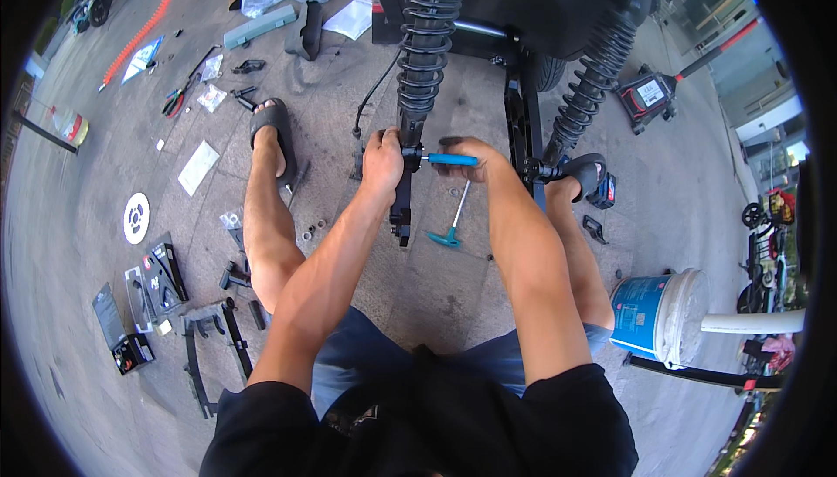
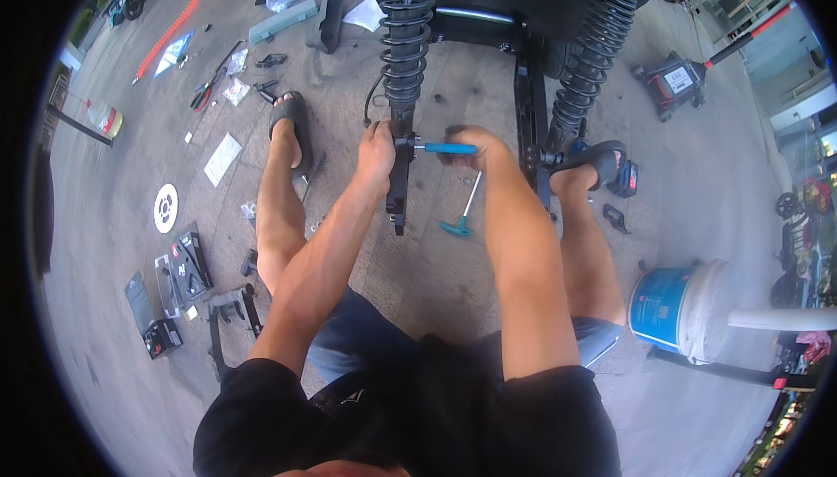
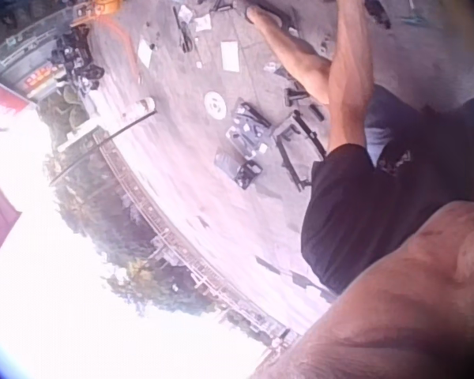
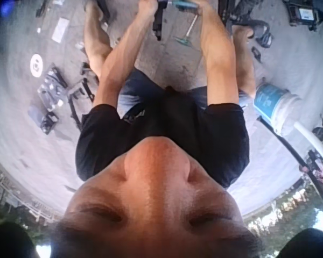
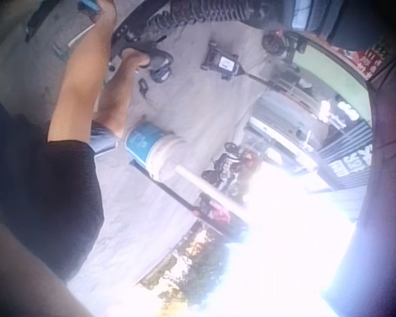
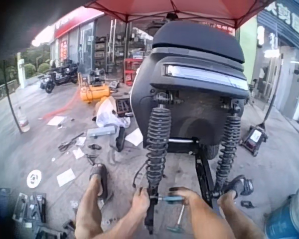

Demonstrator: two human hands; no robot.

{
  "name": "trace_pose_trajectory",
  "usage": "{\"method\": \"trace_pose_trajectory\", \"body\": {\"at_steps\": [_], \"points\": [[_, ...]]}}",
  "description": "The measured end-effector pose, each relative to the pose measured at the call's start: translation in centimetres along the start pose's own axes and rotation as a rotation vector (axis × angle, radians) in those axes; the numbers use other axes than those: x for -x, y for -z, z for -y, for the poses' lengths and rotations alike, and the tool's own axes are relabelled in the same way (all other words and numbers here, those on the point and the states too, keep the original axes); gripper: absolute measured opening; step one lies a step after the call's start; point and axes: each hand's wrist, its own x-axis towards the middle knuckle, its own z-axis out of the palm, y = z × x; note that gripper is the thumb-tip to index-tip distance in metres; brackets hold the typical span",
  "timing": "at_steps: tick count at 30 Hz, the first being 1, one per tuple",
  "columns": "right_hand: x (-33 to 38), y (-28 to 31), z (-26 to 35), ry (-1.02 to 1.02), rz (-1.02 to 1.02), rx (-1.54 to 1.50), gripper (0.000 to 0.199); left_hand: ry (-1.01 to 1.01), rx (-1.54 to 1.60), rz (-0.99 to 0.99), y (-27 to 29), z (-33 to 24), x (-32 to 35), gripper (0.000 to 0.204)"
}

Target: The person assembles a scooter's rear suspension by hand-tightening bolts and using a T-handle Allen key to secure the shock absorbers to the frame. They retrieve a tool from a red toolbox, then continue tightening and adjusting the suspension components.

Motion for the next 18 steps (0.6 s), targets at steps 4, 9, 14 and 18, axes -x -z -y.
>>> {"method": "trace_pose_trajectory", "body": {"at_steps": [4,9,14,18], "points": [[0.5,-1.3,4.7,0.1,-0.056,0.124,0.025,0.024,0.063,0.072,0.3,0.5,-0.7,0.035],[3.2,-5.1,8.7,0.221,-0.281,0.135,0.023,0.125,0.149,0.126,0.4,0.0,-0.5,0.036],[8.6,-8.4,8.1,0.675,-0.396,0.172,0.031,0.194,0.182,0.157,0.6,-0.8,0.9,0.044],[15.1,-9.6,2.9,0.989,-0.59,0.45,0.051,0.344,0.042,0.316,1.8,-1.2,2.1,0.071]]}}
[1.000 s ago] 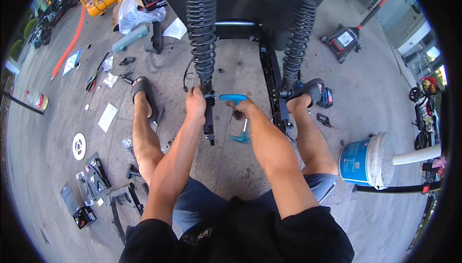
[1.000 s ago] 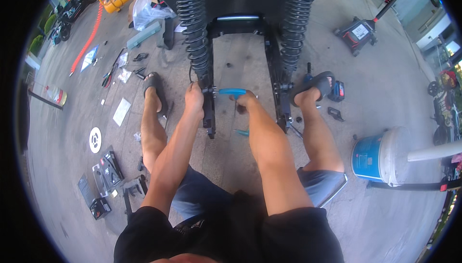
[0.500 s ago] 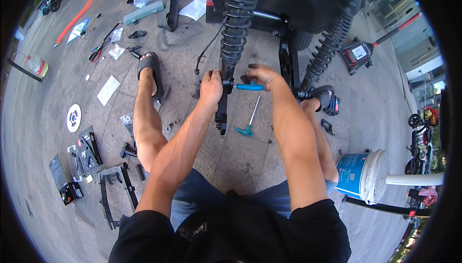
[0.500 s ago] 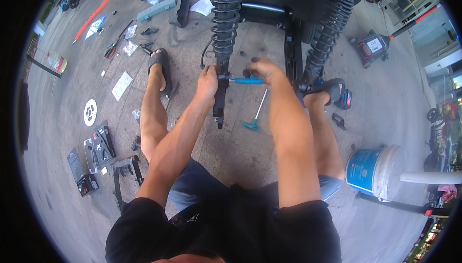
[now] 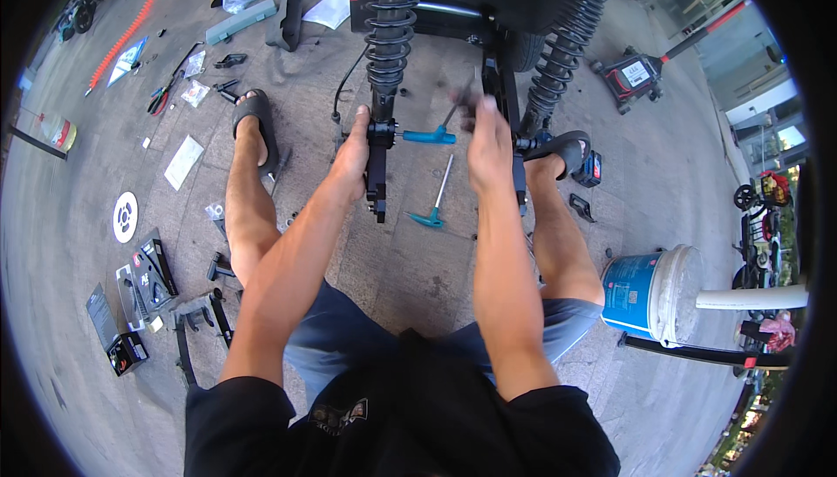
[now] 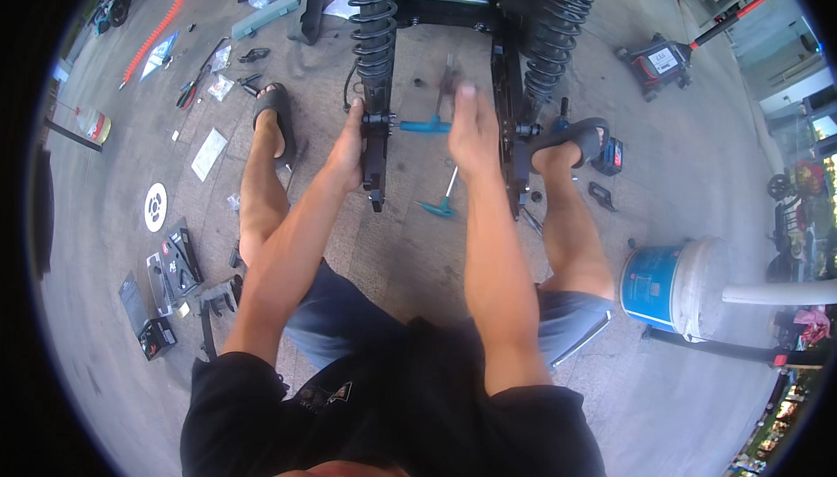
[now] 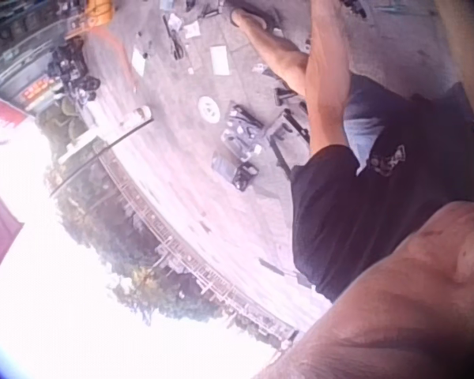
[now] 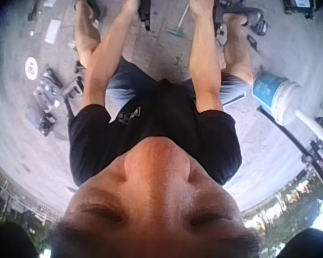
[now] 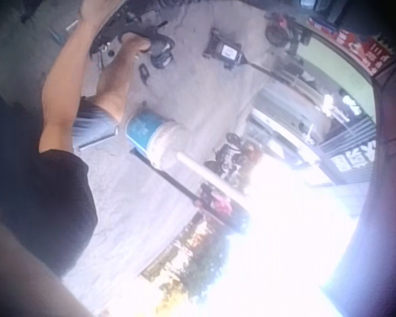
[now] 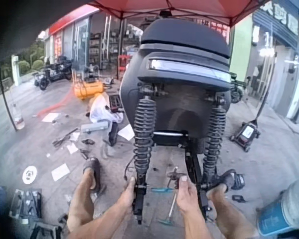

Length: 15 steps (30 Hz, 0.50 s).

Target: The person assembles a scooter's rear suspension by hand-tightening bolts and using a T-handle Allen key to secure the shock absorbers to the frame. They retrieve a tool from a red toolbox, then continue tightening and adjusting the suspension components.

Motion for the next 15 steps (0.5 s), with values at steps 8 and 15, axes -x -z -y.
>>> {"method": "trace_pose_trajectory", "body": {"at_steps": [8,15], "points": [[10.4,1.3,-5.1,-0.498,0.287,0.075,0.045,0.061,-0.157,-0.068,0.1,-0.5,0.4,0.083],[5.0,-2.0,-14.5,-0.96,0.404,-0.249,0.054,0.038,-0.203,-0.12,1.0,-0.8,0.9,0.073]]}}
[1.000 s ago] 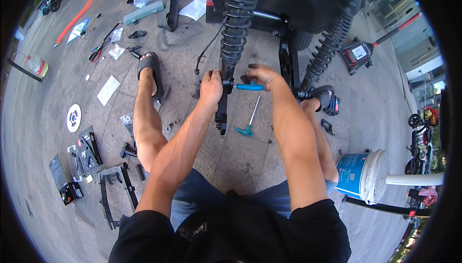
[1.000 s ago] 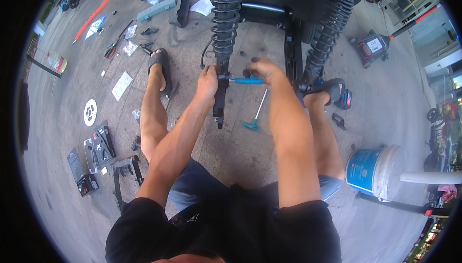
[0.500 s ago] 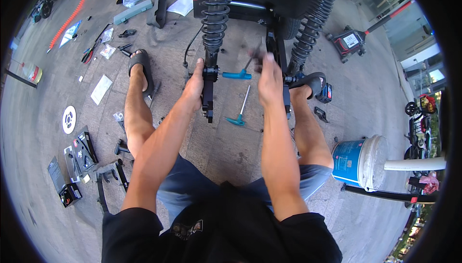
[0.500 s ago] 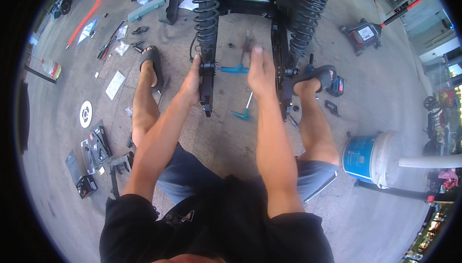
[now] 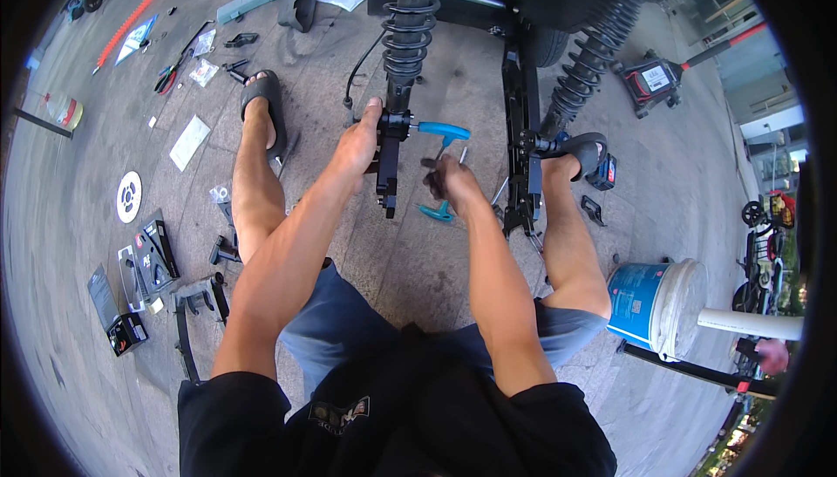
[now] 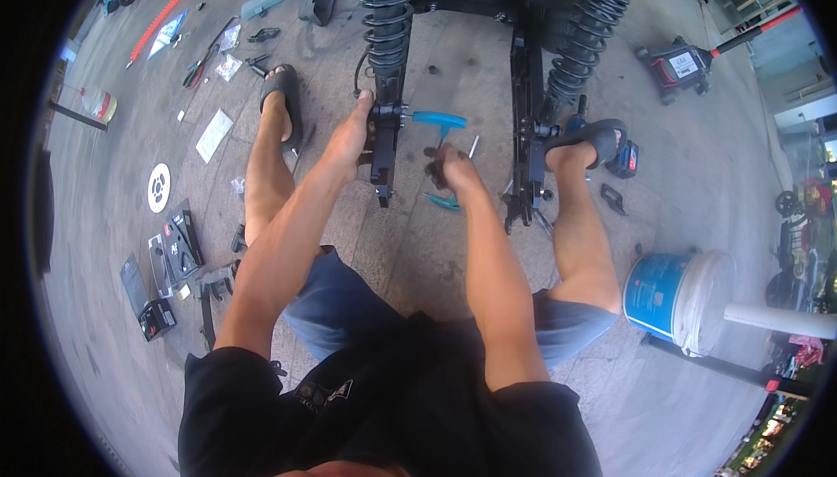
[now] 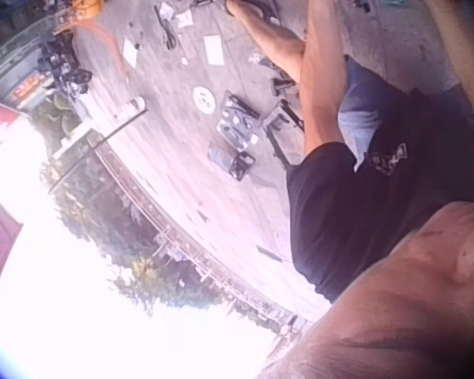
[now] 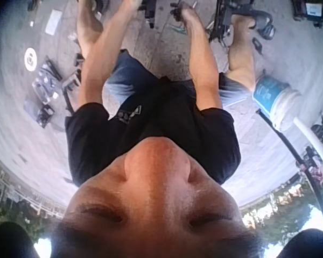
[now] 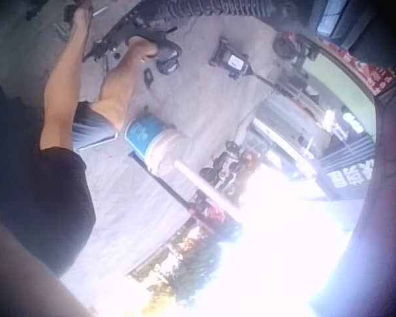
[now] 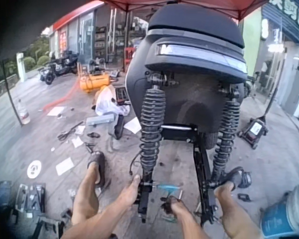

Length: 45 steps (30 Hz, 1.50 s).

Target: The person assembles a scooter's rear suspension by hand-tightening bolts and using a T-handle Allen key to secure the shock absorbers to the frame. They retrieve a tool from a red toolbox, then continue tightening and adjusting the suspension components.

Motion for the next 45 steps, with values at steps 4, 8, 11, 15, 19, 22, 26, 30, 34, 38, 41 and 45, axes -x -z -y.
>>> {"method": "trace_pose_trajectory", "body": {"at_steps": [4,8,11,15,19,22,26,30,34,38,41,45], "points": [[-6.5,0.0,6.1,-0.147,0.123,-0.691,0.058,-0.002,0.093,-0.012,-0.3,0.6,0.9,0.08],[-6.4,0.8,16.7,0.068,0.084,-0.013,0.058,-0.073,0.065,-0.053,-0.6,0.2,1.1,0.08],[0.4,-0.1,19.0,0.574,-0.035,0.126,0.056,-0.087,0.094,0.025,-0.3,0.2,1.2,0.08],[11.4,-1.5,12.7,1.088,-0.028,0.217,0.046,-0.104,0.078,-0.004,-0.4,0.3,1.1,0.078],[11.8,-3.9,2.9,0.978,-0.306,0.51,0.044,-0.06,0.127,-0.015,-0.9,0.7,1.1,0.077],[7.2,-5.2,-1.5,0.329,-0.078,-0.074,0.05,-0.062,0.212,-0.002,-0.8,0.8,1.3,0.073],[0.8,-4.0,-0.7,0.082,-0.008,-0.663,0.069,-0.058,0.173,-0.001,0.0,0.9,1.3,0.071],[-3.0,-0.5,5.0,0.106,0.112,-0.765,0.061,-0.052,0.12,-0.034,0.2,1.3,0.4,0.066],[-2.4,1.2,10.5,0.306,0.148,-0.395,0.033,-0.018,0.148,-0.006,0.1,1.4,0.0,0.082],[2.2,0.4,12.2,0.668,0.03,0.012,0.025,-0.05,0.11,-0.024,0.0,1.2,0.6,0.083],[5.2,-0.9,10.1,0.932,-0.166,0.275,0.015,-0.076,0.096,-0.008,-0.2,1.0,0.9,0.081],[5.7,-1.8,7.2,1.055,-0.428,0.083,0.021,-0.104,0.099,0.001,-0.3,1.3,0.7,0.072]]}}
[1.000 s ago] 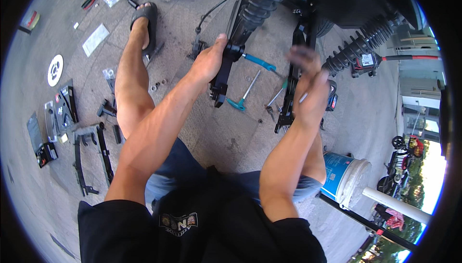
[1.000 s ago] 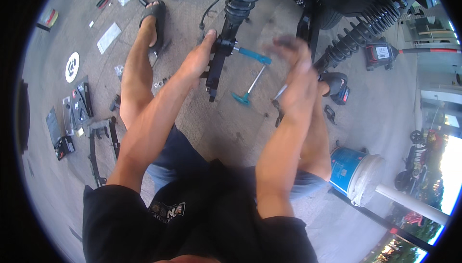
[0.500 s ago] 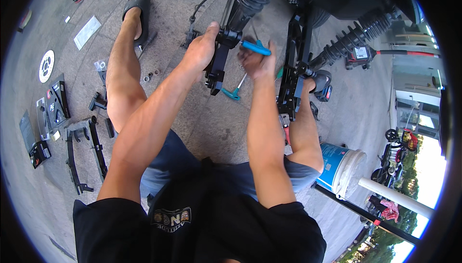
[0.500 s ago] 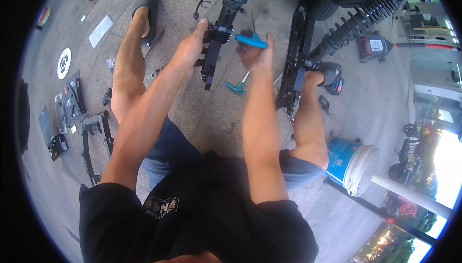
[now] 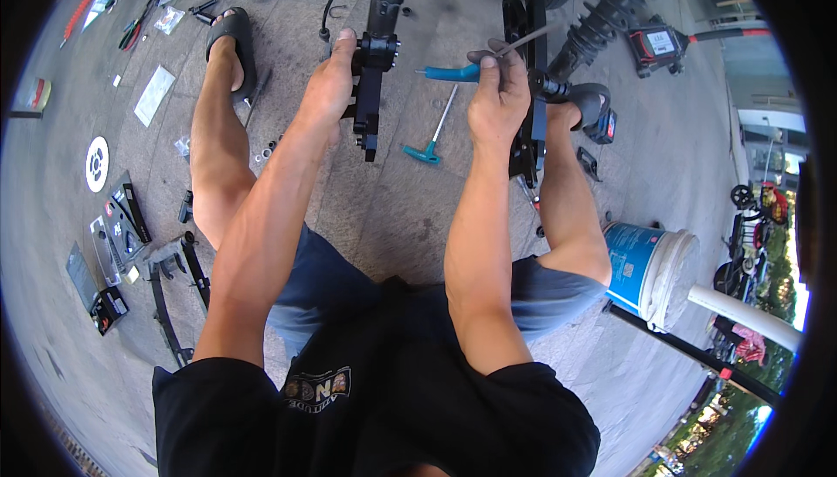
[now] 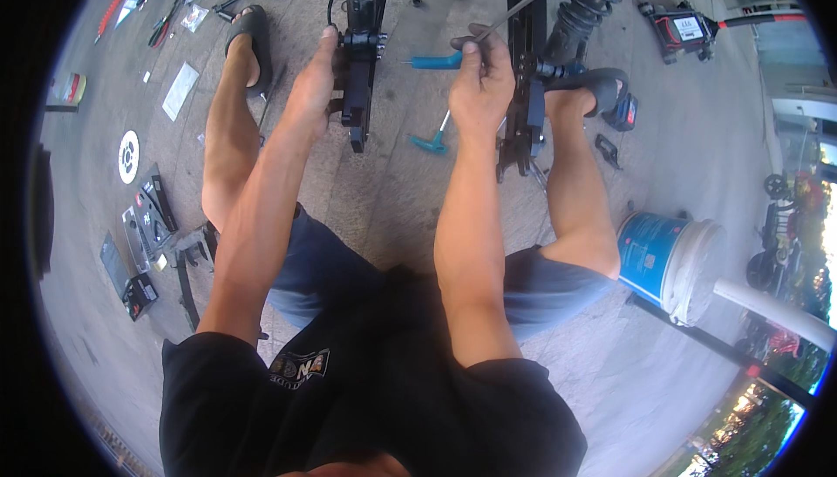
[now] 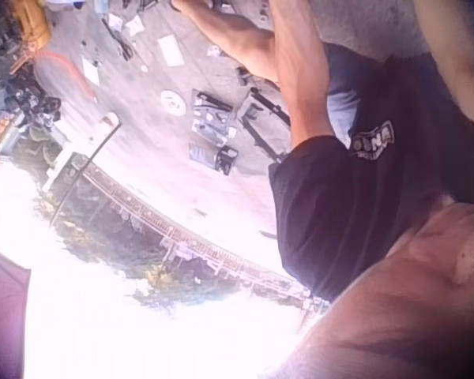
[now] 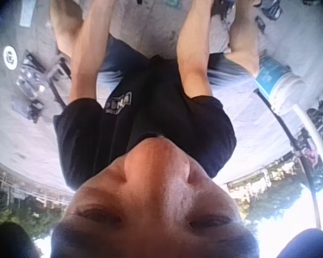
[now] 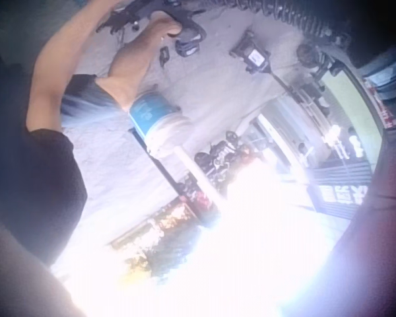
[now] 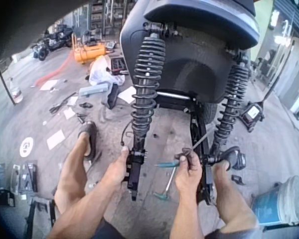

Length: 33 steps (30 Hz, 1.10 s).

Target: The person assembles a scooter's rear suspension by hand-tightening bolts and using a T-handle Allen key to secure the shock absorbers to the frame. They retrieve a tool from a red toolbox, then continue tightening and adjusting the suspension components.

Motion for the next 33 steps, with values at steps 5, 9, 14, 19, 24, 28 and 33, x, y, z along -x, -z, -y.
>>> {"method": "trace_pose_trajectory", "body": {"at_steps": [5,9,14,19,24,28,33], "points": [[-0.2,-0.6,-1.2,-0.178,-0.037,0.029,0.025,-0.012,-0.092,-0.084,0.1,0.1,-0.6,0.068],[-1.7,-1.3,-1.7,-0.284,-0.057,-0.087,0.029,0.002,-0.073,-0.003,0.0,-0.1,-0.1,0.069],[-3.2,-1.3,-2.3,-0.436,0.09,-0.171,0.026,-0.019,-0.111,-0.035,-0.4,-0.6,0.7,0.069],[-3.6,-1.7,-2.9,-0.519,0.166,-0.116,0.026,-0.047,-0.113,-0.028,-0.5,-0.6,0.6,0.069],[-3.9,-2.1,-3.4,-0.561,0.145,-0.108,0.027,-0.015,-0.132,-0.052,-0.3,-0.4,0.4,0.069],[-4.2,-2.1,-3.5,-0.556,0.19,-0.063,0.027,-0.039,-0.132,-0.063,-0.3,-0.1,0.1,0.068],[-5.7,-2.4,-3.3,-0.618,0.252,0.061,0.028,-0.066,-0.121,-0.062,-0.3,0.3,-0.2,0.065]]}}
